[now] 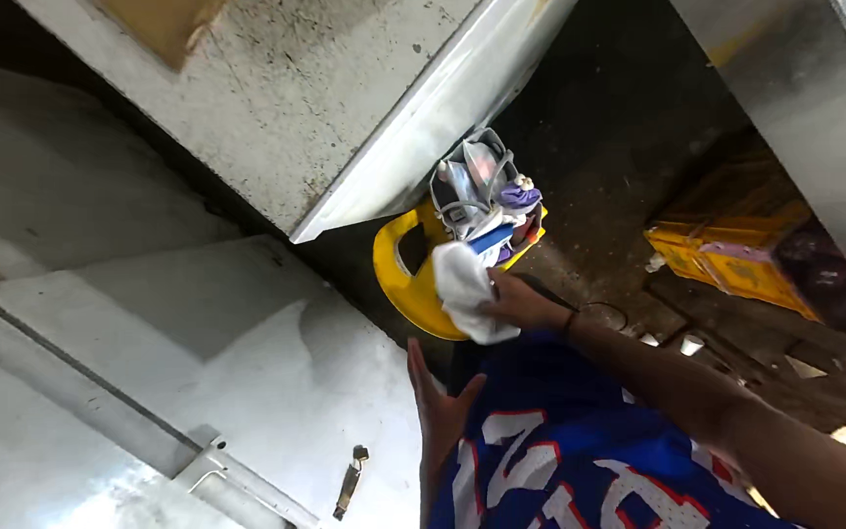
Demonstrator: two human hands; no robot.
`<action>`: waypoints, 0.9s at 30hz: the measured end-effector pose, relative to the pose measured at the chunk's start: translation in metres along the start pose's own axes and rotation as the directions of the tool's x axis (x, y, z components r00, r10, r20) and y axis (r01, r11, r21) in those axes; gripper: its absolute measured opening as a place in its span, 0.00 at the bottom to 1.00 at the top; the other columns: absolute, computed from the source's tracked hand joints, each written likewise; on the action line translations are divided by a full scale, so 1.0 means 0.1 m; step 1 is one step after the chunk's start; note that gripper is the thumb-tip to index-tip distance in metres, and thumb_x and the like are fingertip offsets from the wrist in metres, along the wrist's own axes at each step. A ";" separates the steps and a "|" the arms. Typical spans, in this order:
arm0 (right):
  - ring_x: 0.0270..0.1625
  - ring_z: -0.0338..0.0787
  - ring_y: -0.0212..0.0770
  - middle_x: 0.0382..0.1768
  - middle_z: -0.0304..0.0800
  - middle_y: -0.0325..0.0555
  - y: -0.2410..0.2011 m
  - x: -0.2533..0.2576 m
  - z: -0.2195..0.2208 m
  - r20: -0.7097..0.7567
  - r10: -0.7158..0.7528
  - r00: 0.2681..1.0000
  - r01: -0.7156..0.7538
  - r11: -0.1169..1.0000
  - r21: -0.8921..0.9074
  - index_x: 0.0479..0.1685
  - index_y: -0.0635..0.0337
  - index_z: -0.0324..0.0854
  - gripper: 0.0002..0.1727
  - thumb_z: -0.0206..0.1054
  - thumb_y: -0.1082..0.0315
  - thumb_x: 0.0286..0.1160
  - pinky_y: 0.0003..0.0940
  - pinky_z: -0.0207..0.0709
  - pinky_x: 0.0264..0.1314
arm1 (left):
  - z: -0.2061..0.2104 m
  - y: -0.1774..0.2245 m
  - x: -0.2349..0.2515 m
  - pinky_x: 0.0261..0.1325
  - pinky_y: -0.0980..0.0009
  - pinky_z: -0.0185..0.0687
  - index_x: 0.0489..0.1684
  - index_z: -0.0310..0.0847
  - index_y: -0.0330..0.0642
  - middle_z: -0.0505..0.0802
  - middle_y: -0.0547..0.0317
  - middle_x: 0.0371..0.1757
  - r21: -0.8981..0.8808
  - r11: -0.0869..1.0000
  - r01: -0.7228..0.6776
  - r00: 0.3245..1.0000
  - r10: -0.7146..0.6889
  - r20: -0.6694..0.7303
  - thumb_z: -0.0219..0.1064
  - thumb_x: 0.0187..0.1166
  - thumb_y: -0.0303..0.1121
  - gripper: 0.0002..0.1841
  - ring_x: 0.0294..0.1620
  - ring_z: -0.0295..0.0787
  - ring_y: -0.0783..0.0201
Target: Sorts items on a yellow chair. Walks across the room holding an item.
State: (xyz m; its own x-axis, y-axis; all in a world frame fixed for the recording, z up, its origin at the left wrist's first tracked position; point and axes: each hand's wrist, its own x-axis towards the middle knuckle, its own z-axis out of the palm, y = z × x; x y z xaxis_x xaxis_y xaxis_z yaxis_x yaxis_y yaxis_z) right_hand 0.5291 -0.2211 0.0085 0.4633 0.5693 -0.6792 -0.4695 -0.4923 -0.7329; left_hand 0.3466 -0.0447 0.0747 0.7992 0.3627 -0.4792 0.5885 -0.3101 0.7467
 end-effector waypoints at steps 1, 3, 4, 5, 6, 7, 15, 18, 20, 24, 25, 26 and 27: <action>0.54 0.91 0.49 0.53 0.90 0.58 -0.07 -0.13 0.04 0.144 -0.059 0.988 0.061 0.998 -0.007 0.74 0.65 0.72 0.34 0.75 0.57 0.71 0.54 0.84 0.62 | 0.03 0.09 0.11 0.86 0.50 0.68 0.91 0.51 0.27 0.59 0.30 0.92 0.065 0.998 -0.016 0.999 0.013 0.046 0.86 0.52 0.62 0.67 0.92 0.59 0.45; 0.58 0.90 0.44 0.56 0.90 0.55 -0.22 -0.31 0.07 0.402 -0.160 0.902 0.165 0.986 0.022 0.68 0.64 0.79 0.27 0.74 0.57 0.75 0.50 0.82 0.66 | 0.09 0.19 0.16 0.80 0.50 0.75 0.73 0.73 0.24 0.84 0.31 0.72 0.172 0.985 0.030 0.994 -0.046 0.094 0.90 0.47 0.56 0.55 0.76 0.80 0.46; 0.56 0.90 0.43 0.54 0.91 0.54 -0.28 -0.34 0.06 0.486 -0.174 0.856 0.186 0.982 0.025 0.65 0.63 0.83 0.24 0.73 0.57 0.77 0.49 0.82 0.65 | 0.10 0.23 0.14 0.74 0.52 0.80 0.64 0.80 0.25 0.91 0.38 0.61 0.193 0.977 0.084 0.987 -0.109 0.121 0.91 0.48 0.51 0.46 0.67 0.87 0.51; 0.52 0.90 0.43 0.49 0.92 0.53 -0.32 -0.31 0.02 0.541 -0.155 0.827 0.179 0.984 0.008 0.60 0.64 0.86 0.21 0.71 0.56 0.80 0.50 0.82 0.62 | 0.12 0.24 0.11 0.68 0.55 0.85 0.57 0.84 0.28 0.94 0.45 0.52 0.194 0.971 0.141 0.976 -0.170 0.137 0.91 0.49 0.48 0.39 0.58 0.92 0.57; 0.48 0.89 0.45 0.45 0.91 0.55 -0.32 -0.25 -0.03 0.579 -0.098 0.810 0.130 0.991 -0.015 0.55 0.67 0.87 0.20 0.67 0.55 0.84 0.51 0.82 0.58 | 0.13 0.21 0.07 0.62 0.59 0.87 0.52 0.86 0.31 0.96 0.51 0.46 0.182 0.964 0.195 0.964 -0.223 0.147 0.90 0.50 0.47 0.35 0.51 0.93 0.63; 0.44 0.89 0.45 0.42 0.91 0.55 -0.27 -0.17 -0.06 0.595 -0.039 0.803 0.063 0.998 -0.020 0.52 0.69 0.87 0.22 0.60 0.55 0.88 0.50 0.82 0.53 | 0.14 0.18 0.00 0.58 0.61 0.90 0.50 0.87 0.33 0.96 0.55 0.42 0.172 0.951 0.256 0.945 -0.284 0.164 0.89 0.51 0.48 0.32 0.47 0.94 0.67; 0.65 0.87 0.63 0.57 0.90 0.62 0.84 0.86 -0.37 0.038 0.281 0.959 -0.215 0.808 -0.548 0.56 0.62 0.87 0.25 0.61 0.48 0.84 0.73 0.76 0.64 | 0.04 -0.08 -0.30 0.55 0.57 0.89 0.49 0.86 0.31 0.95 0.51 0.40 0.189 0.838 0.512 0.837 -0.536 0.107 0.88 0.54 0.43 0.30 0.44 0.94 0.63; 0.69 0.85 0.64 0.63 0.88 0.64 1.09 1.04 -0.39 -0.058 0.277 0.959 -0.269 0.831 -0.487 0.65 0.63 0.84 0.23 0.61 0.54 0.85 0.70 0.74 0.70 | 0.07 -0.14 -0.36 0.54 0.63 0.90 0.50 0.86 0.32 0.95 0.55 0.40 0.095 0.842 0.530 0.837 -0.538 0.097 0.88 0.55 0.40 0.28 0.43 0.93 0.68; 0.74 0.82 0.63 0.72 0.83 0.62 1.17 1.18 -0.38 -0.133 0.221 0.966 -0.257 0.819 -0.513 0.74 0.59 0.80 0.23 0.61 0.60 0.85 0.69 0.73 0.75 | 0.10 -0.19 -0.39 0.54 0.66 0.91 0.49 0.86 0.33 0.95 0.57 0.40 0.043 0.842 0.537 0.836 -0.539 0.106 0.87 0.55 0.39 0.27 0.43 0.93 0.70; 0.74 0.82 0.67 0.83 0.73 0.53 1.19 1.60 -0.35 -0.201 0.007 0.980 -0.143 0.730 -0.668 0.80 0.46 0.76 0.28 0.61 0.72 0.79 0.72 0.77 0.67 | 0.06 -0.26 -0.44 0.54 0.66 0.91 0.49 0.86 0.34 0.96 0.58 0.39 0.019 0.844 0.537 0.836 -0.535 0.121 0.88 0.56 0.38 0.26 0.42 0.94 0.71; 0.73 0.82 0.68 0.81 0.75 0.54 1.16 1.69 -0.33 -0.190 0.013 0.982 -0.145 0.699 -0.700 0.78 0.47 0.77 0.27 0.61 0.73 0.78 0.74 0.76 0.66 | 0.04 -0.29 -0.46 0.54 0.66 0.92 0.49 0.86 0.34 0.96 0.58 0.39 0.019 0.840 0.543 0.833 -0.541 0.120 0.88 0.56 0.38 0.26 0.42 0.94 0.71; 0.73 0.80 0.71 0.78 0.77 0.58 1.11 1.77 -0.32 -0.172 0.040 0.984 -0.154 0.671 -0.725 0.76 0.50 0.79 0.27 0.63 0.74 0.75 0.77 0.74 0.66 | 0.02 -0.32 -0.48 0.54 0.67 0.91 0.50 0.86 0.34 0.96 0.59 0.40 0.013 0.835 0.551 0.828 -0.548 0.120 0.88 0.56 0.38 0.26 0.43 0.94 0.71; 0.74 0.77 0.74 0.77 0.78 0.62 1.07 1.83 -0.30 -0.159 0.067 0.985 -0.164 0.649 -0.743 0.74 0.54 0.81 0.27 0.65 0.76 0.72 0.79 0.71 0.67 | 0.01 -0.36 -0.52 0.54 0.68 0.91 0.49 0.86 0.34 0.96 0.59 0.39 0.001 0.833 0.553 0.828 -0.550 0.114 0.88 0.55 0.37 0.26 0.42 0.94 0.72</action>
State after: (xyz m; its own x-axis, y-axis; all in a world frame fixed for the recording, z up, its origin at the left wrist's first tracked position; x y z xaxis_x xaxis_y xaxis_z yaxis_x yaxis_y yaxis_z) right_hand 0.5860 -0.1891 -0.1957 0.5444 0.4231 -0.7243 0.1773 -0.9020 -0.3937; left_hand 0.2844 -0.0528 0.0726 0.3518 0.3705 -0.8596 0.9325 -0.0589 0.3563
